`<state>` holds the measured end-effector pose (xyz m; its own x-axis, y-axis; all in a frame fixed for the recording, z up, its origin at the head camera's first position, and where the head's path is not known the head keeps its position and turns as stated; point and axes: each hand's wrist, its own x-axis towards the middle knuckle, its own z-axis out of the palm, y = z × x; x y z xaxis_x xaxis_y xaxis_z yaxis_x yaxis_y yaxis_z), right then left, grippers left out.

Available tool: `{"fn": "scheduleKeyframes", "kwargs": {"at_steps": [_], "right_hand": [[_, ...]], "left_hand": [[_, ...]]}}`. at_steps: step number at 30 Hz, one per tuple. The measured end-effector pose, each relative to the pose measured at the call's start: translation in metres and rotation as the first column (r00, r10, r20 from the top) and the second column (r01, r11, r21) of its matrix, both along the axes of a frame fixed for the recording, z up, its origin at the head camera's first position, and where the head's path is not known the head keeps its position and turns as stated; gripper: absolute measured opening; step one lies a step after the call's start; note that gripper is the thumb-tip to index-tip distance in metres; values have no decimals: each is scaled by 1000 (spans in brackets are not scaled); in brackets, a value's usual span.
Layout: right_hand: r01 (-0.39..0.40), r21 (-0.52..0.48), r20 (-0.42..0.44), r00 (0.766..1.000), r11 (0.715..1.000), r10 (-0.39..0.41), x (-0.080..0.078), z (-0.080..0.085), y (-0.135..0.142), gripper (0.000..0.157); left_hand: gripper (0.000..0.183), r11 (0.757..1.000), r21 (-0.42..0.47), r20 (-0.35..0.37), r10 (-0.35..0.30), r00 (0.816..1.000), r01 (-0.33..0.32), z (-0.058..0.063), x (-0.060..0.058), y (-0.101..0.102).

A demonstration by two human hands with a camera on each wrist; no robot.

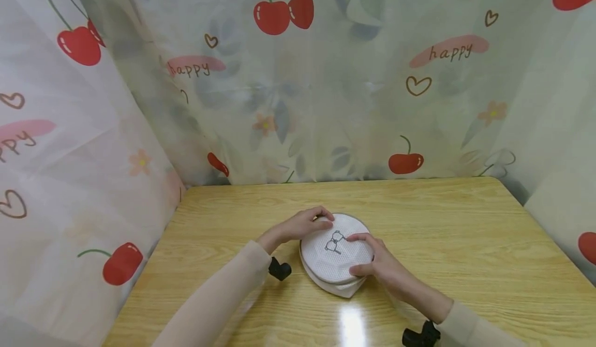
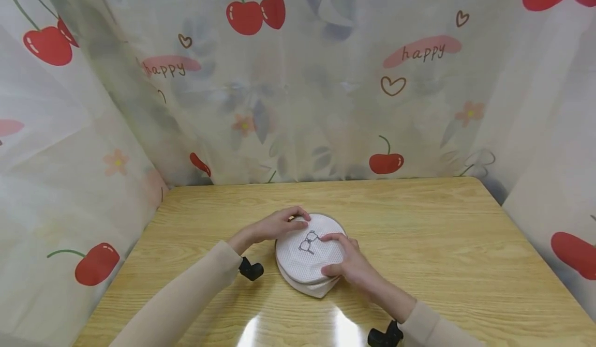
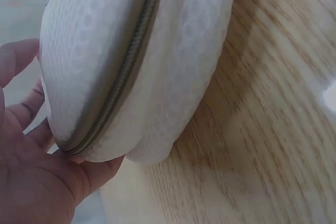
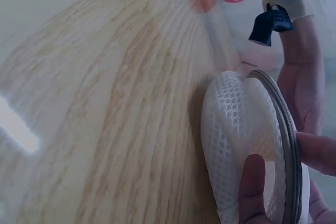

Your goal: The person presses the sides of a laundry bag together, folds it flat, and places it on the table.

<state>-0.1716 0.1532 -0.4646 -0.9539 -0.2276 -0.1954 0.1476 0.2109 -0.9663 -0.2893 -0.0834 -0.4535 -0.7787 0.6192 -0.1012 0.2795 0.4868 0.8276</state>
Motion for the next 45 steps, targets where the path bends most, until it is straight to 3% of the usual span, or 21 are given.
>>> {"fn": "scheduleKeyframes", "kwargs": {"at_steps": [7, 11, 14, 17, 21, 24, 28, 32, 37, 40, 45], "right_hand": [[-68, -35, -6, 998, 997, 68, -3, 9, 13, 68], [-41, 46, -46, 998, 998, 43, -3, 16, 25, 64], [1, 179, -169, 985, 984, 30, -5, 22, 34, 59], [46, 311, -332, 941, 949, 63, -8, 28, 41, 55], [98, 412, -519, 842, 906, 145, -15, 36, 46, 55], [98, 463, -588, 778, 881, 223, -22, 41, 46, 61], [53, 538, -601, 724, 841, 339, -33, 45, 46, 72], [0, 603, -565, 706, 797, 427, -41, 47, 45, 85], [-35, 658, -546, 666, 752, 509, -46, 43, 40, 93], [-71, 654, -525, 674, 753, 520, -46, 40, 38, 95], [-153, 634, -468, 705, 758, 533, -47, 38, 35, 99]], "left_hand": [[29, 999, 34, 11, -3, 1000, 3, 2, 1, -3], [31, 1000, 26, -49, -14, 999, 15, 6, 1, -6], [35, 1000, 12, -90, -4, 996, 5, 11, 3, -11], [39, 1000, 3, -125, 24, 992, -24, 17, 6, -17], [44, 997, -31, -192, 68, 979, -75, 27, 12, -23], [47, 994, -58, -252, 77, 965, -94, 34, 16, -25], [52, 993, -69, -343, 68, 937, -98, 43, 21, -27], [59, 991, -93, -424, 48, 904, -96, 49, 26, -27], [69, 975, -201, -522, -27, 852, -93, 48, 33, -24], [76, 962, -259, -549, -71, 833, -89, 47, 36, -23], [89, 936, -345, -537, -135, 833, -70, 43, 44, -23]]}}
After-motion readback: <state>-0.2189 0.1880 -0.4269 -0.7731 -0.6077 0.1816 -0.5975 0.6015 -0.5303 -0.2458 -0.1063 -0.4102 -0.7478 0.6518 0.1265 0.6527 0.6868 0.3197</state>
